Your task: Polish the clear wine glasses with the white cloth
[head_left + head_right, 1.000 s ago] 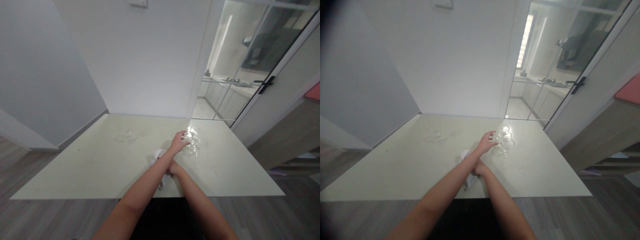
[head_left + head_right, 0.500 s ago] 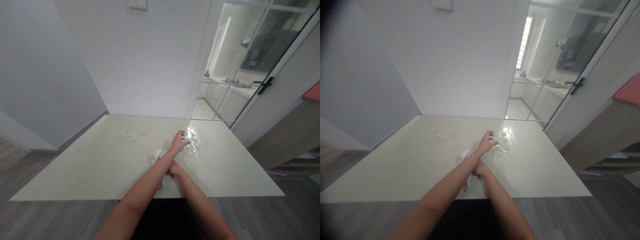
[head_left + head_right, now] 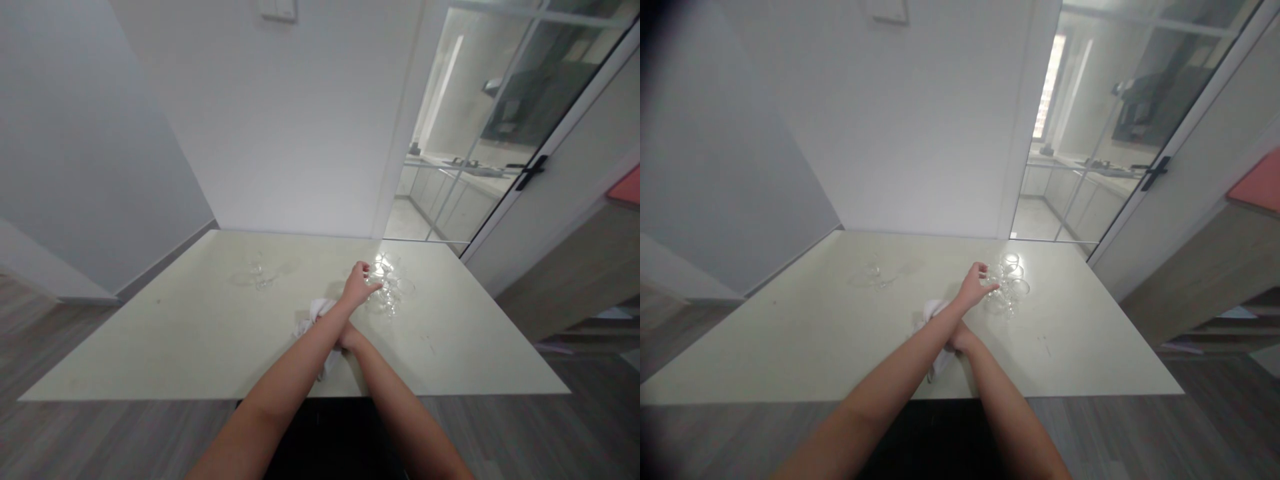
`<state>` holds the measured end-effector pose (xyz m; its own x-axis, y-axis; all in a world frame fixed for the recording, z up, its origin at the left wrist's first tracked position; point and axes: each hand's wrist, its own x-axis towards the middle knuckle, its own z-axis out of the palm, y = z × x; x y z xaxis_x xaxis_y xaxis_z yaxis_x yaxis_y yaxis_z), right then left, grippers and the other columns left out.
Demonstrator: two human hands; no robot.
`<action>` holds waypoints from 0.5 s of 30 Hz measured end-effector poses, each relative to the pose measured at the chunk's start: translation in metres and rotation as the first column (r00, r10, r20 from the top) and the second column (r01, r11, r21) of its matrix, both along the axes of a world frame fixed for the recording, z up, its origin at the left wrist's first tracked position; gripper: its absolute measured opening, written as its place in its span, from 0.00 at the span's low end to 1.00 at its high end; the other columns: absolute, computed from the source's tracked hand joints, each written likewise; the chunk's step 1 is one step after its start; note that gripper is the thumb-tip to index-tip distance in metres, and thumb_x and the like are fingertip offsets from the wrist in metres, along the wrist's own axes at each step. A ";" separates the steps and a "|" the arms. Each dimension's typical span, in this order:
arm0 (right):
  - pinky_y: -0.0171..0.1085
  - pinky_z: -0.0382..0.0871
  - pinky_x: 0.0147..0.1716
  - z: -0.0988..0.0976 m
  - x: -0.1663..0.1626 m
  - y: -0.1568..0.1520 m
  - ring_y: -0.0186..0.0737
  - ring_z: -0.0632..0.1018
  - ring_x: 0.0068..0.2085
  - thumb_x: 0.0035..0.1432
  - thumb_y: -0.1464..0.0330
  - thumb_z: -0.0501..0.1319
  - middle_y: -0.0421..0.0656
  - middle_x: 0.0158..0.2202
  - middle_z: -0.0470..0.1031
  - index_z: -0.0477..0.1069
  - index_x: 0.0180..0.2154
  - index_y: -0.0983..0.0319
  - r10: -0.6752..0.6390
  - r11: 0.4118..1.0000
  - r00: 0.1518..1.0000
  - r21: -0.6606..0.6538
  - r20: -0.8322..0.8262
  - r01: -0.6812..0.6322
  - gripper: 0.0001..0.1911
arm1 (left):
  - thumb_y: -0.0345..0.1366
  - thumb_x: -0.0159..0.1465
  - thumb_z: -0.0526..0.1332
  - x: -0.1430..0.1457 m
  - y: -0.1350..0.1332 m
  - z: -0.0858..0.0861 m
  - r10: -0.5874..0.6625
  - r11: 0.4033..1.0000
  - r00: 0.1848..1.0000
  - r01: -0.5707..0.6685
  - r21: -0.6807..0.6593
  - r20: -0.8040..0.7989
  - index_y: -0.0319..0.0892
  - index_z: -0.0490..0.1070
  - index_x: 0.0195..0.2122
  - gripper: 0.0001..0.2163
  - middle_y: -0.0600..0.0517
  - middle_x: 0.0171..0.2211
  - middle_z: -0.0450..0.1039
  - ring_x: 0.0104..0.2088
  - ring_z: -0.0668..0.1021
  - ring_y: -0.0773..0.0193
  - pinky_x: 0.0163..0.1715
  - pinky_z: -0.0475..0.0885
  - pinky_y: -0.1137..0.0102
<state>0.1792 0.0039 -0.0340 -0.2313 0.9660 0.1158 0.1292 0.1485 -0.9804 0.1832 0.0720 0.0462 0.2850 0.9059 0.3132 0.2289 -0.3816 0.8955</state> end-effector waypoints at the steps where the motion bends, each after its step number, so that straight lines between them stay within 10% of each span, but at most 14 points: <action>1: 0.50 0.64 0.54 0.003 0.000 -0.002 0.51 0.75 0.45 0.44 0.57 0.66 0.46 0.36 0.80 0.75 0.29 0.62 -0.003 1.000 1.000 -0.003 0.000 0.003 0.15 | 0.36 0.47 0.72 -0.001 -0.001 0.002 0.016 1.000 1.000 -0.016 0.025 -0.011 0.42 0.60 0.46 0.28 0.46 0.46 0.66 0.40 0.74 0.60 0.41 0.70 0.64; 8: 0.44 0.71 0.46 0.015 -0.006 -0.009 0.45 0.77 0.39 0.53 0.56 0.58 0.44 0.32 0.79 0.76 0.32 0.63 -0.027 0.996 0.998 -0.086 -0.059 0.022 0.17 | 0.39 0.57 0.65 -0.056 -0.024 0.035 0.197 0.909 0.975 -0.221 0.353 0.101 0.44 0.58 0.53 0.25 0.44 0.52 0.64 0.53 0.69 0.56 0.48 0.68 0.63; 15: 0.47 0.65 0.54 0.016 -0.007 -0.009 0.46 0.77 0.47 0.53 0.56 0.61 0.43 0.43 0.79 0.75 0.41 0.61 -0.045 0.988 0.994 -0.152 -0.096 0.030 0.18 | 0.38 0.54 0.66 -0.173 0.002 0.016 0.756 0.449 0.555 -0.826 0.341 0.348 0.40 0.51 0.57 0.33 0.40 0.58 0.55 0.60 0.61 0.53 0.58 0.57 0.56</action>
<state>0.1719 -0.0051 -0.0185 -0.1895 0.9818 -0.0113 0.0335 -0.0050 -0.9994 0.0100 0.0739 0.0626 -0.5578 0.4731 0.6819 0.5335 -0.4251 0.7313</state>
